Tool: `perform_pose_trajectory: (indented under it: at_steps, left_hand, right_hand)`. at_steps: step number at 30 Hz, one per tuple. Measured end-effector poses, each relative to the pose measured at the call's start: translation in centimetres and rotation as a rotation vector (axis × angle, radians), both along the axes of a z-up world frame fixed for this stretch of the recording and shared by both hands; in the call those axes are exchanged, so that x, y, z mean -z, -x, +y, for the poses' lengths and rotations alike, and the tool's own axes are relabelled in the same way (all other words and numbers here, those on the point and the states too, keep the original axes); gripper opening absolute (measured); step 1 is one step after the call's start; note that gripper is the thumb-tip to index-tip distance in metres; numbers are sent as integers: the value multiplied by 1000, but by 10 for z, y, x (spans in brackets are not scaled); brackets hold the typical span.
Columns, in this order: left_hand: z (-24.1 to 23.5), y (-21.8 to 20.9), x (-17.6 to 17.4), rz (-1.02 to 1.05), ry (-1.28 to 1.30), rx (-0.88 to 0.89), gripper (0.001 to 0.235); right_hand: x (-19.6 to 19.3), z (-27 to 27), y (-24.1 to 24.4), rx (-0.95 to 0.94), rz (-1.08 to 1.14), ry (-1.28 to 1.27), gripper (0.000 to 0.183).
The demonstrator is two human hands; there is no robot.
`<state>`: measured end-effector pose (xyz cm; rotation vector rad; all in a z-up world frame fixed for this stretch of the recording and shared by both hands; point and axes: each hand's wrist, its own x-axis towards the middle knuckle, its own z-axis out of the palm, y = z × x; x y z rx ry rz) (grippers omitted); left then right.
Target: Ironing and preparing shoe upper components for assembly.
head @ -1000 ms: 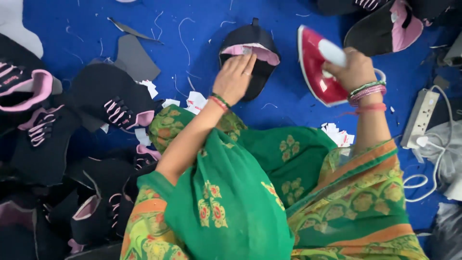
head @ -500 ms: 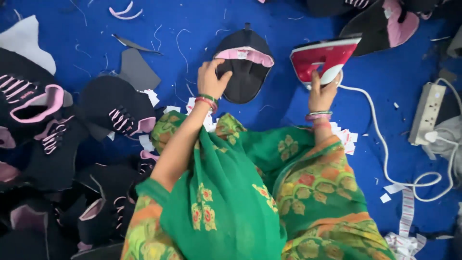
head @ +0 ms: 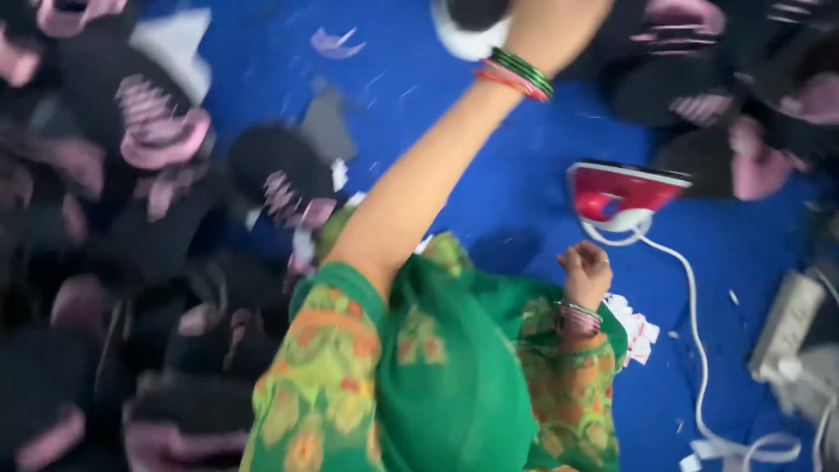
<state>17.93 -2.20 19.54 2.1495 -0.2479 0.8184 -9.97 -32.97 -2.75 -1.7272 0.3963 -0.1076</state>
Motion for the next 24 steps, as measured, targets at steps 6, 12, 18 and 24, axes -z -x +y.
perform_pose_trajectory:
  at_steps: [6, 12, 18, 24]
  left_hand:
    - [197, 149, 65, 178, -187, -312, 43]
    - [402, 249, 163, 960, -301, -631, 71]
    - [295, 205, 24, 435, 78, -45, 29]
    - [110, 186, 78, 365, -204, 396, 25]
  right_hand:
    - [-54, 50, 0, -360, -16, 279, 23]
    - [-45, 72, -22, -394, 50, 293, 24]
    - [-59, 125, -25, -580, 27, 50, 15]
    - [-53, 144, -37, -344, -176, -302, 9]
